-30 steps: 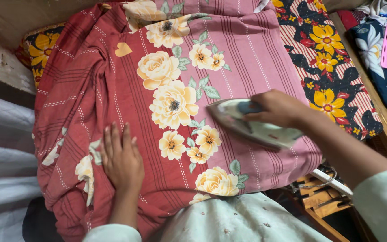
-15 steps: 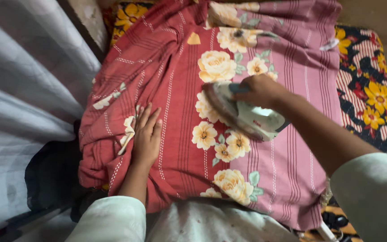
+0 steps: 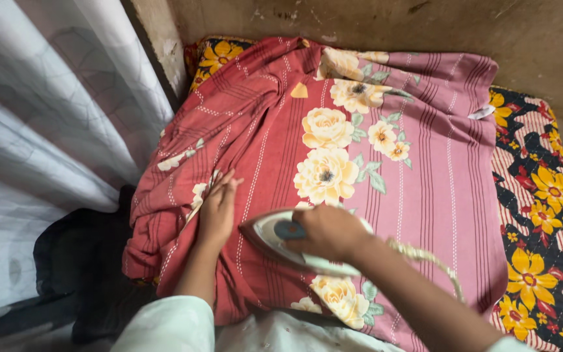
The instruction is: The person irons a floral-patterned fabric on a bed using a handheld iron. They repeatedly smooth the fabric with their hands, adjust its position, and iron different sections, including folding the fabric over to iron the reverse side.
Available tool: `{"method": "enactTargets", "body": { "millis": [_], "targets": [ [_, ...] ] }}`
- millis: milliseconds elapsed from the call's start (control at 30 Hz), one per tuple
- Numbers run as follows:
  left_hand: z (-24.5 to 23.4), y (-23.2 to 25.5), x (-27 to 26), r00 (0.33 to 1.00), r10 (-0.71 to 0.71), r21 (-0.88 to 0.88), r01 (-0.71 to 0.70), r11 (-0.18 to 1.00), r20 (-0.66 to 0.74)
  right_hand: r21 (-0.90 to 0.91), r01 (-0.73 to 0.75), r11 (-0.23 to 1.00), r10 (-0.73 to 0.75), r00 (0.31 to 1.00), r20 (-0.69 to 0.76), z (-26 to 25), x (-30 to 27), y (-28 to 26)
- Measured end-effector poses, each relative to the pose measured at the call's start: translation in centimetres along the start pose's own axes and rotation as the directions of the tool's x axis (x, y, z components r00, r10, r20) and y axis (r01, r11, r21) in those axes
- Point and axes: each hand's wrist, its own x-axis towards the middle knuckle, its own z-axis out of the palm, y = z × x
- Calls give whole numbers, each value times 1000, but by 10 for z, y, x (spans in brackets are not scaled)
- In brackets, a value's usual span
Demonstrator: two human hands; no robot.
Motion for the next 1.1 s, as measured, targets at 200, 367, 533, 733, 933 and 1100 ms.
{"method": "enactTargets", "body": {
  "millis": [200, 367, 533, 733, 933, 1100],
  "targets": [
    [28, 52, -3, 982, -87, 651, 178, 738, -170, 94, -284, 954, 288, 957, -39, 0, -23, 20],
    [79, 61, -19, 952, 296, 681, -267, 682, 78, 108, -434, 894, 448, 866, -222, -16, 15, 87],
    [98, 44, -49, 901, 312, 635, -434, 639, 302, 291, -618, 730, 682, 680, -270, -35, 40, 166],
    [85, 45, -51, 878, 320, 683, -479, 552, 357, 362, -759, 542, 838, 456, -299, -27, -11, 240],
    [86, 49, -50, 876, 309, 702, -481, 525, 369, 471, -815, 337, 940, 262, -219, 7, -73, 255],
    [84, 50, -49, 877, 302, 695, -480, 535, 373, 468, -802, 372, 928, 333, -168, 31, -97, 205]
  ]
}}
